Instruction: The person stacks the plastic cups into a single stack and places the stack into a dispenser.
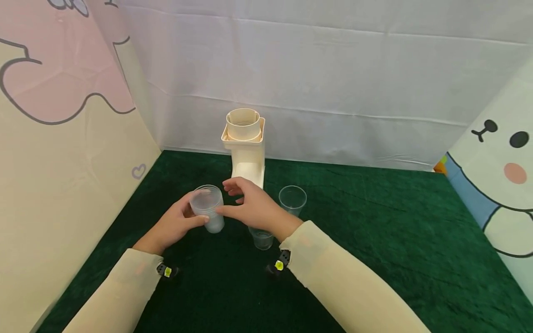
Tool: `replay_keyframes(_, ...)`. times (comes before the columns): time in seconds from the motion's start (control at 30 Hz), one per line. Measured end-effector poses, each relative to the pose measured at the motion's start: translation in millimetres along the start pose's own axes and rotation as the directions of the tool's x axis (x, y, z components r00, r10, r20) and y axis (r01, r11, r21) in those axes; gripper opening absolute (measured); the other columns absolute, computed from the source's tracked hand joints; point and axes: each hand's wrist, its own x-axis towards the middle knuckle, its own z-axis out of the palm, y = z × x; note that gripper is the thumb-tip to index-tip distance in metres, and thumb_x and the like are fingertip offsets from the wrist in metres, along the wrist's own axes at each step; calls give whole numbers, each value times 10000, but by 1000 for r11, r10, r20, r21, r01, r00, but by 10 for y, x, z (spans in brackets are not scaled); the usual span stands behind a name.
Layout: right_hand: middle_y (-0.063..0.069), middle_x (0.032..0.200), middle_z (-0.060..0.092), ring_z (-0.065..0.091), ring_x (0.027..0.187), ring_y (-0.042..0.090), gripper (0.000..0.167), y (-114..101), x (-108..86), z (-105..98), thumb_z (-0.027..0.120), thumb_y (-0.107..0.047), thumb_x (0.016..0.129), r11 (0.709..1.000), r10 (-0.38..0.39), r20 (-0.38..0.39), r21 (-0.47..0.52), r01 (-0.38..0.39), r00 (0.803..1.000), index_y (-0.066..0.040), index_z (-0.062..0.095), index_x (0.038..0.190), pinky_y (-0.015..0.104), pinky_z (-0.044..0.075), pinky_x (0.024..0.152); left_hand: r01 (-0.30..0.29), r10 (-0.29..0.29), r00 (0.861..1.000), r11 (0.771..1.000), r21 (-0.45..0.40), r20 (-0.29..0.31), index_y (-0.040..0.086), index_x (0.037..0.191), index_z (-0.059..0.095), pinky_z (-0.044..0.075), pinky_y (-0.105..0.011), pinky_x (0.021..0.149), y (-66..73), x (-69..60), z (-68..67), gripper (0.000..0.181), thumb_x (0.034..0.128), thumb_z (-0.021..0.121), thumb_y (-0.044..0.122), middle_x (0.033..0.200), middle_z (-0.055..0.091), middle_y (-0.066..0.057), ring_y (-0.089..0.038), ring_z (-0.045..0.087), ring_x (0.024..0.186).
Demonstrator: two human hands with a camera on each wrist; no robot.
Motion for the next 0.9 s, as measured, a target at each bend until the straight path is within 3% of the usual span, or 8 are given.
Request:
replay_keyframes(0.13,11,1443,550,522,1305,173,619,-12,-112,-87,776,-291,944,1000,-13,-9,13,13,1000,-142,491,1473,403,466,1069,11,-11,1000,1000,-27,15,79,1569,324,359,-649,1107,-10,18,-21,674,1004,680,175,1462,465,-186,-383,490,1296)
replay_keyframes(0.47,-26,1435,551,525,1302,158,588,-16,-363,-249,770,-255,946,998,-41,-48,53,43,998,-154,494,1456,383,452,1073,30,-29,999,999,-38,31,83,1570,319,350,-642,1117,-10,18,-33,688,998,689,177,1474,463,-183,-386,478,1326)
replay_keyframes(0.77,1,1423,566,534,1314,218,563,105,-553,-379,766,-221,949,996,-46,-197,71,62,979,-149,512,1446,411,421,1117,30,-28,999,999,-44,38,96,1575,318,353,-634,1117,-1,28,-37,696,995,695,175,1480,455,-175,-384,472,1326)
replay_keyframes(0.9,32,1421,578,529,1323,217,544,205,-645,-461,757,-200,955,990,-91,-255,83,115,963,-139,517,1439,438,415,1125,24,-23,999,999,-43,39,90,1577,315,352,-629,1117,4,19,-38,695,996,689,160,1477,455,-178,-378,472,1319)
